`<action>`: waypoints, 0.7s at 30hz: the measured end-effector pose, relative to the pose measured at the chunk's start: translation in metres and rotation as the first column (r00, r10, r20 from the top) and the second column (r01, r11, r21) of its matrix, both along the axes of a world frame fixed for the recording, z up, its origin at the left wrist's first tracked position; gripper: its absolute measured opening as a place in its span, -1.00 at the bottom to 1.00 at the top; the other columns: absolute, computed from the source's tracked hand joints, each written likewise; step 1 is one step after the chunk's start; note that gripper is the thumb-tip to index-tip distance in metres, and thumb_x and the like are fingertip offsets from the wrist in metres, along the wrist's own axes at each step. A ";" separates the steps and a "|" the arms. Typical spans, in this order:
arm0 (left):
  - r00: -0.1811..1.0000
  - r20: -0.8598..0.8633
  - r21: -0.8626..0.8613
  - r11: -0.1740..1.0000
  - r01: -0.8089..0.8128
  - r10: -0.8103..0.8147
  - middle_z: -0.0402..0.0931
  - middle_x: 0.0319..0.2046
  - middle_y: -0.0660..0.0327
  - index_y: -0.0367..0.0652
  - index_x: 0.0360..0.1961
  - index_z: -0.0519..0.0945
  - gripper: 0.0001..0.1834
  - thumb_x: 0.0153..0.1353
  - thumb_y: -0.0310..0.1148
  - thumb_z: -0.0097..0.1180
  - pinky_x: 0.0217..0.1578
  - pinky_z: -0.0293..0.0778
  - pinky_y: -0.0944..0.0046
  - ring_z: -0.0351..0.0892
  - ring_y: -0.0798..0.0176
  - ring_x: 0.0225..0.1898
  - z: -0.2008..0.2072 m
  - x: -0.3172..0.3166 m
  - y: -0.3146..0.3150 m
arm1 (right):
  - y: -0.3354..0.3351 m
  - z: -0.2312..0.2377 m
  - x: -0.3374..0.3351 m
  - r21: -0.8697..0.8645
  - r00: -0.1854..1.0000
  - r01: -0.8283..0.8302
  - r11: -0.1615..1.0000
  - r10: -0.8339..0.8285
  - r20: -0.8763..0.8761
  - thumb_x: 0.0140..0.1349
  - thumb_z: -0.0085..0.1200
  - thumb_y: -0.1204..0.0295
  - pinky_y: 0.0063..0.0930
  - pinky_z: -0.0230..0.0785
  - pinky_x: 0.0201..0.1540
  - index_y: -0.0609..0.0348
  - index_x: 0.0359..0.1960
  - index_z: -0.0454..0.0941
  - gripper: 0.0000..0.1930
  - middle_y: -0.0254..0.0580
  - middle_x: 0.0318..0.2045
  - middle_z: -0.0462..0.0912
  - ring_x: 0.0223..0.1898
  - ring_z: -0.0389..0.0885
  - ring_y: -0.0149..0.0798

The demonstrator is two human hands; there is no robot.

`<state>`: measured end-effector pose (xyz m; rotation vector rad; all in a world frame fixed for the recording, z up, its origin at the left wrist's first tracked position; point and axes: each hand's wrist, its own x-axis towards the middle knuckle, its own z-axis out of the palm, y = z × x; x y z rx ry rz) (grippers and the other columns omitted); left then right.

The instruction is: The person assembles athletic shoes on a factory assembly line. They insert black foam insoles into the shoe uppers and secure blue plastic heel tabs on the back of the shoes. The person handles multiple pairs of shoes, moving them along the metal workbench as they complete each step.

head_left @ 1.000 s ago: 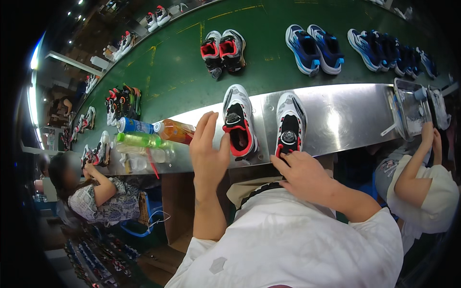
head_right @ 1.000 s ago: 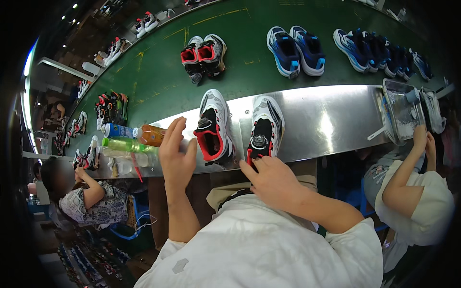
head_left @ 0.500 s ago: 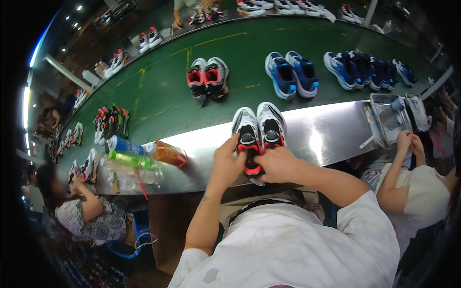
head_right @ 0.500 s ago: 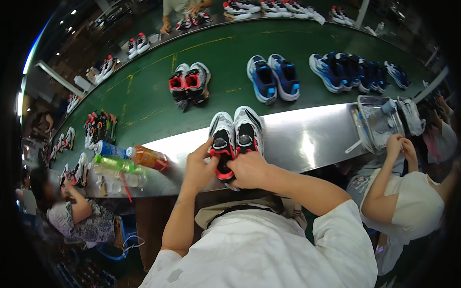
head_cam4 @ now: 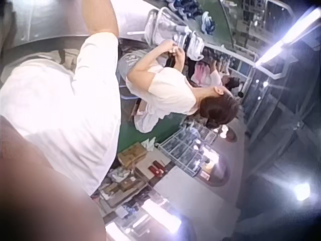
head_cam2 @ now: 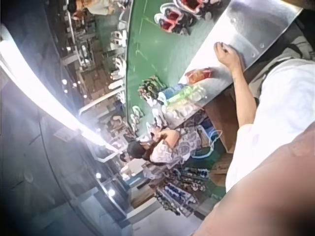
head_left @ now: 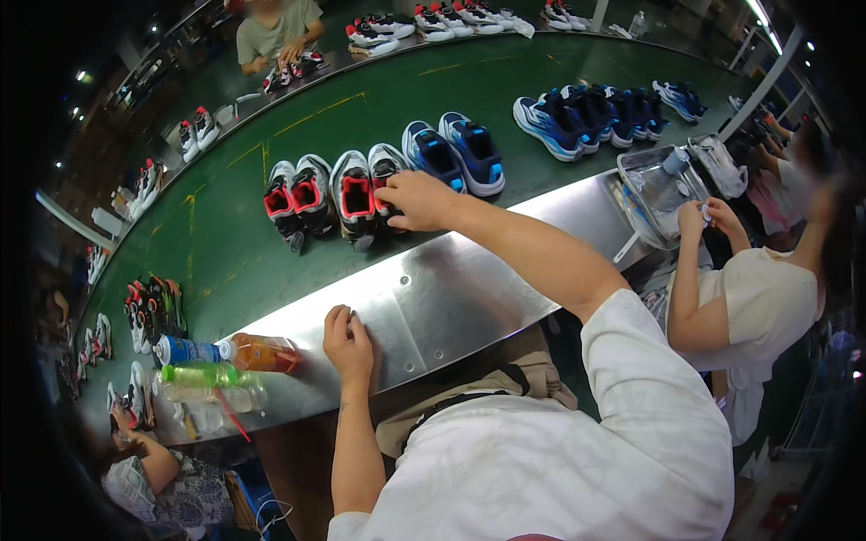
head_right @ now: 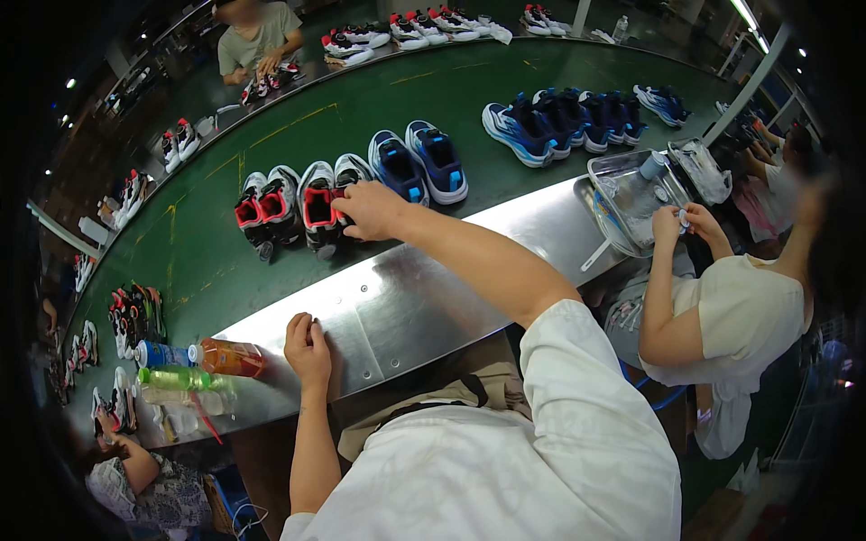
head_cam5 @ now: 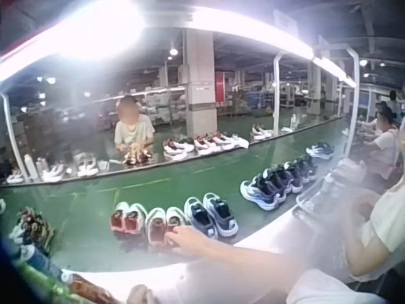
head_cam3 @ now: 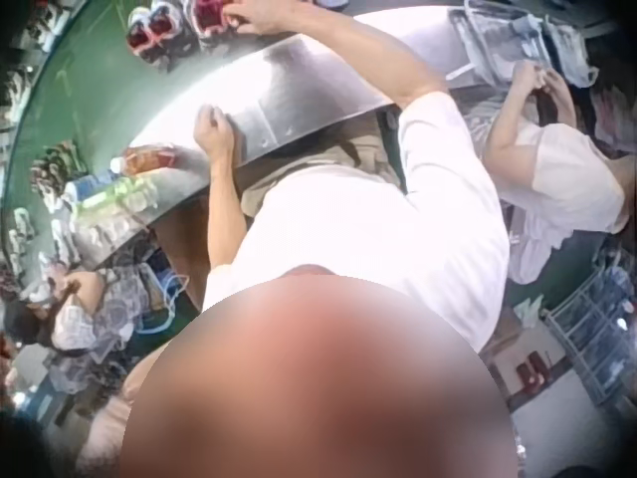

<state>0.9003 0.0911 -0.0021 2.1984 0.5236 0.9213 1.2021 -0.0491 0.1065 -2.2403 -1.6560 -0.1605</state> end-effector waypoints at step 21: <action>0.996 -0.021 0.080 0.993 -0.083 0.085 0.64 -0.04 -0.06 -0.35 -0.14 0.71 -0.81 0.21 -0.58 0.25 -0.01 0.61 0.00 0.68 -0.17 -0.05 0.009 -0.004 -0.005 | -0.290 -0.032 0.270 -0.462 0.636 0.721 0.517 -0.759 0.143 0.01 0.44 0.24 0.19 0.41 0.31 -0.20 0.22 0.43 -0.32 0.11 0.20 0.64 0.23 0.64 0.25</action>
